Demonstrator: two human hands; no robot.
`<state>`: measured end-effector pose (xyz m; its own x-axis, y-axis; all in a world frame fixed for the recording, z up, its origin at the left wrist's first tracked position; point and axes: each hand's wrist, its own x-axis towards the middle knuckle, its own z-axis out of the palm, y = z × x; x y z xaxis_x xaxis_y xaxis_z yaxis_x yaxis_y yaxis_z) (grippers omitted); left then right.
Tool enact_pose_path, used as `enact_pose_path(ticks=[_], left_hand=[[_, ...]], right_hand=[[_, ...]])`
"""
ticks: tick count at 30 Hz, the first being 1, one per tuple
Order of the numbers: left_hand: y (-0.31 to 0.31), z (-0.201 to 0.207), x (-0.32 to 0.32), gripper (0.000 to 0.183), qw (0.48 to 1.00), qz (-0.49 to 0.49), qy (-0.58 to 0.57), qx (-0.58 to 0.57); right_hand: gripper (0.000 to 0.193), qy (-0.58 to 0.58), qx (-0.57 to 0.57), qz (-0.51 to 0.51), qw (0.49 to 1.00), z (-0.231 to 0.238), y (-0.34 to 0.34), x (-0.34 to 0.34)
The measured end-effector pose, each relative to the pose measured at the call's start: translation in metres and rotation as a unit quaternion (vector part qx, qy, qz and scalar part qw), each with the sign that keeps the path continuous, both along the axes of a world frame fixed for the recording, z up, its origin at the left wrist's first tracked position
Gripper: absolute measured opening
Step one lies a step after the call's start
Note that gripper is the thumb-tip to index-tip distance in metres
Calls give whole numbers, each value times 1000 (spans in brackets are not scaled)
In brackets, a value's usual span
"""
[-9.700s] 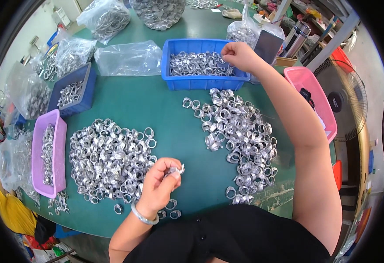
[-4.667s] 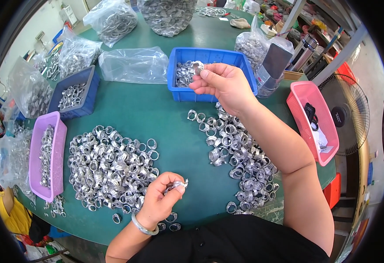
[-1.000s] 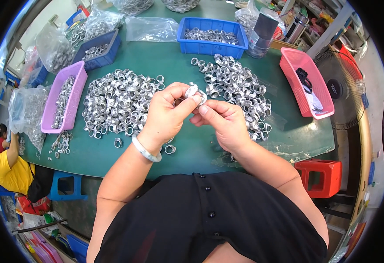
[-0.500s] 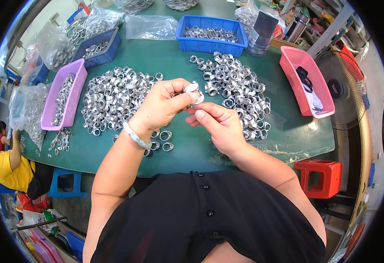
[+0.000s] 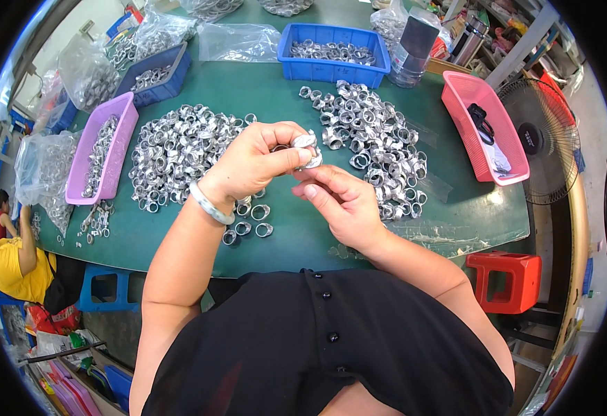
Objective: The person sorts through piles of small metal rings on a table, picking them up one by one and placing them into different colored bins or organized piles.
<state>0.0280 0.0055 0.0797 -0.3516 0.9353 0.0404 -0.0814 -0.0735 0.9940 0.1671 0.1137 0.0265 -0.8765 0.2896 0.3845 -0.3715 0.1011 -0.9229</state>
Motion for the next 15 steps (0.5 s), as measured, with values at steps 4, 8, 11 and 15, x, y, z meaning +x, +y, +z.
enact_pose_path(ticks=[4, 8, 11, 15], left_hand=[[0, 1, -1, 9, 1000, -9, 13, 6], [0, 4, 0, 8, 997, -16, 74, 31], [0, 5, -1, 8, 987, -17, 150, 50], [1, 9, 4, 7, 990, 2, 136, 41]], right_hand=[[20, -1, 12, -7, 1000, 0, 0, 1], [20, 21, 27, -10, 999, -1, 0, 1], [19, 20, -65, 12, 998, 5, -3, 2], [17, -22, -234, 50, 971, 5, 0, 3]])
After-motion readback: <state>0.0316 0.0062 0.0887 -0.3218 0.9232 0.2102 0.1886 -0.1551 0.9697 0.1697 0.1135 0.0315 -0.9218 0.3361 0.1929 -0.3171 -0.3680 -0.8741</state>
